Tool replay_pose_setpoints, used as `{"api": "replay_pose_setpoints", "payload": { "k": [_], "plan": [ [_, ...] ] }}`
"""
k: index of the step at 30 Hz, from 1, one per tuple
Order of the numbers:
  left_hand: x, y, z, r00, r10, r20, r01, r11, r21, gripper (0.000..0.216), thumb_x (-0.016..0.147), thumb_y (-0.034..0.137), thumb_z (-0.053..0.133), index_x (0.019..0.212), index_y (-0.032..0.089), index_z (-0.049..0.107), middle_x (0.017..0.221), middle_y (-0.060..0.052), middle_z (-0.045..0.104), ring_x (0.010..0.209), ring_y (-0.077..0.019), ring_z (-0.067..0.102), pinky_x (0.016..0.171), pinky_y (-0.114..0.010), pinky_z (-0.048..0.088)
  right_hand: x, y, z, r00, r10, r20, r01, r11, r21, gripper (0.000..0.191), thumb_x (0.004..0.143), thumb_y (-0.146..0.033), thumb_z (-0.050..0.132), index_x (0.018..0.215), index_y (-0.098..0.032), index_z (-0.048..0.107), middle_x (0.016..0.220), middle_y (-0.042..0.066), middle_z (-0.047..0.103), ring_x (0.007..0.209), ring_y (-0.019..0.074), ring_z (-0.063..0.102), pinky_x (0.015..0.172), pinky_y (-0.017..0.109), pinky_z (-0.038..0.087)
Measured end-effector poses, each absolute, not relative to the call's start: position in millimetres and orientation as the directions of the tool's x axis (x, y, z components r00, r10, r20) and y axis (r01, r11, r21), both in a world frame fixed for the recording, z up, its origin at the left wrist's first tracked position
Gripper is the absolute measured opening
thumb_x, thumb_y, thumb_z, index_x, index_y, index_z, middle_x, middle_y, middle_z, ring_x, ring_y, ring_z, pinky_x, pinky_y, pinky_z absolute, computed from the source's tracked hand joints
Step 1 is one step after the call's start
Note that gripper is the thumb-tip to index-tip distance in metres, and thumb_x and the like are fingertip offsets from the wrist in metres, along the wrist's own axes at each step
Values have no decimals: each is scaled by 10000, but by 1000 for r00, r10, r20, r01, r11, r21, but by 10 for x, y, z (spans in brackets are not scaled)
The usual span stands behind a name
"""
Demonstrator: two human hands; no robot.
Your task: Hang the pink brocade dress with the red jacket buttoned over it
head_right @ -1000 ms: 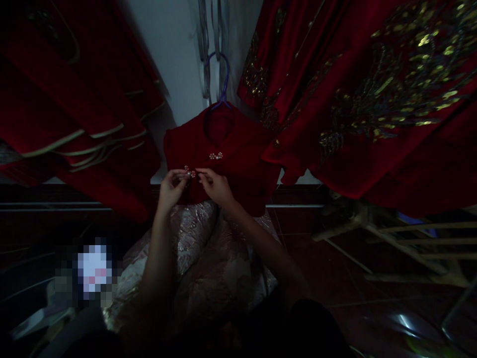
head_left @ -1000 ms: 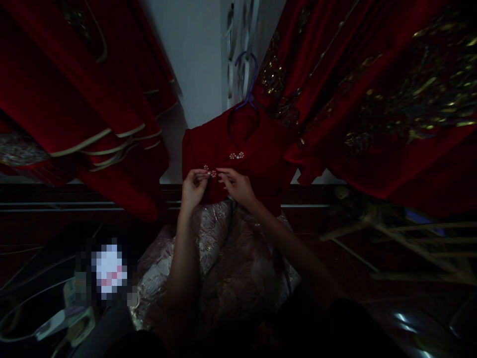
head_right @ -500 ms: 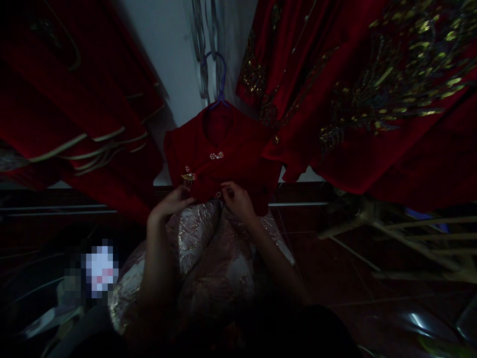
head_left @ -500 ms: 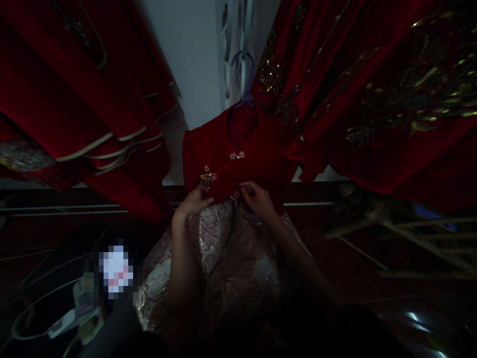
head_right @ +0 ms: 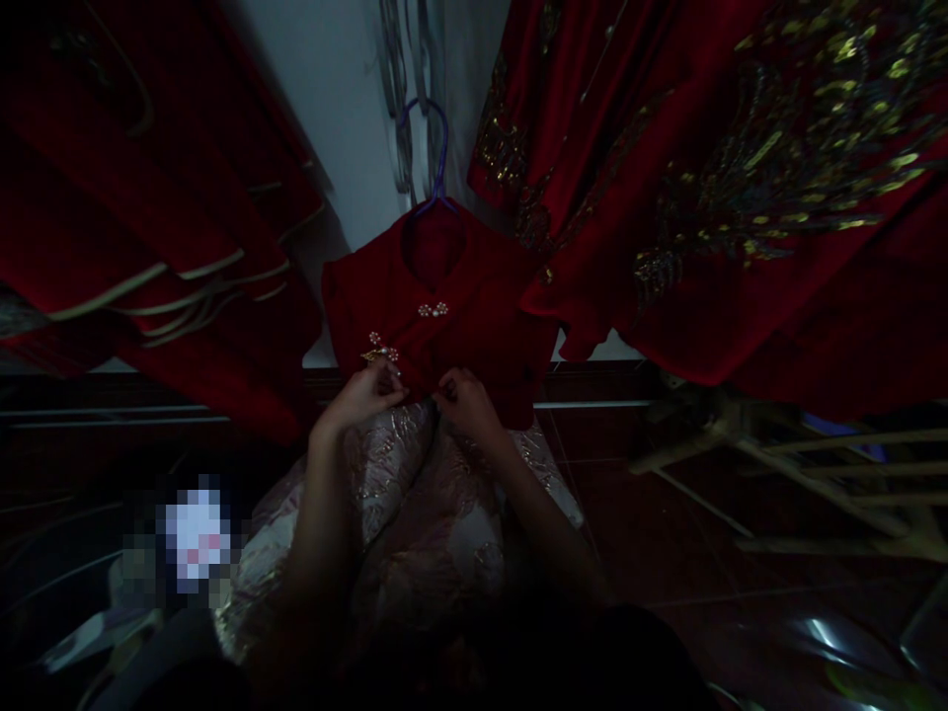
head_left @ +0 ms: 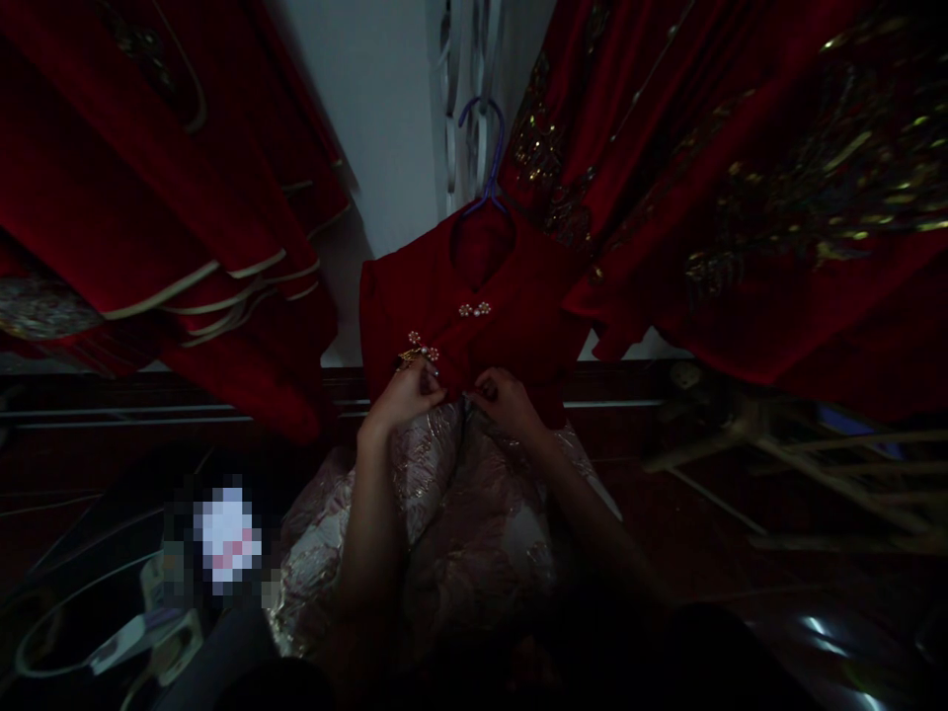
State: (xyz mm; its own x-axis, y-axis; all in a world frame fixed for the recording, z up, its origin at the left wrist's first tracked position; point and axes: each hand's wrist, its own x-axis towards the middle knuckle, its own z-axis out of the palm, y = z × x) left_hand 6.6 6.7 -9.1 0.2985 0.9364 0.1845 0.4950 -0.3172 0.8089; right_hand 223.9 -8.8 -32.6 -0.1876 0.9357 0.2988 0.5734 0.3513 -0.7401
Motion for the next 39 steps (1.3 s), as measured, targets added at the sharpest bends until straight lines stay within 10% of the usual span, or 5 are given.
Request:
{"api": "replay_pose_setpoints", "payload": {
  "k": [17,39],
  "plan": [
    [40,94,-96,358,919,163,385,-304,871,171,687,222,657,843,160,624,779,-26,653,701,-133,619,662,-253,501,2249,-217,118,-152,980,127,128,147,-981,311,692,-402,746,894,-174,681,769,46,730,652,157,683,613,271,566],
    [22,137,-192,286,949,132,500,-265,824,156,705,311,646,671,163,682,668,-48,710,609,-160,637,528,-236,461,1764,-195,-322,-67,920,387,471,371,-800,199,872,-249,542,1014,-207,674,971,56,648,804,134,651,707,245,568]
  ]
}}
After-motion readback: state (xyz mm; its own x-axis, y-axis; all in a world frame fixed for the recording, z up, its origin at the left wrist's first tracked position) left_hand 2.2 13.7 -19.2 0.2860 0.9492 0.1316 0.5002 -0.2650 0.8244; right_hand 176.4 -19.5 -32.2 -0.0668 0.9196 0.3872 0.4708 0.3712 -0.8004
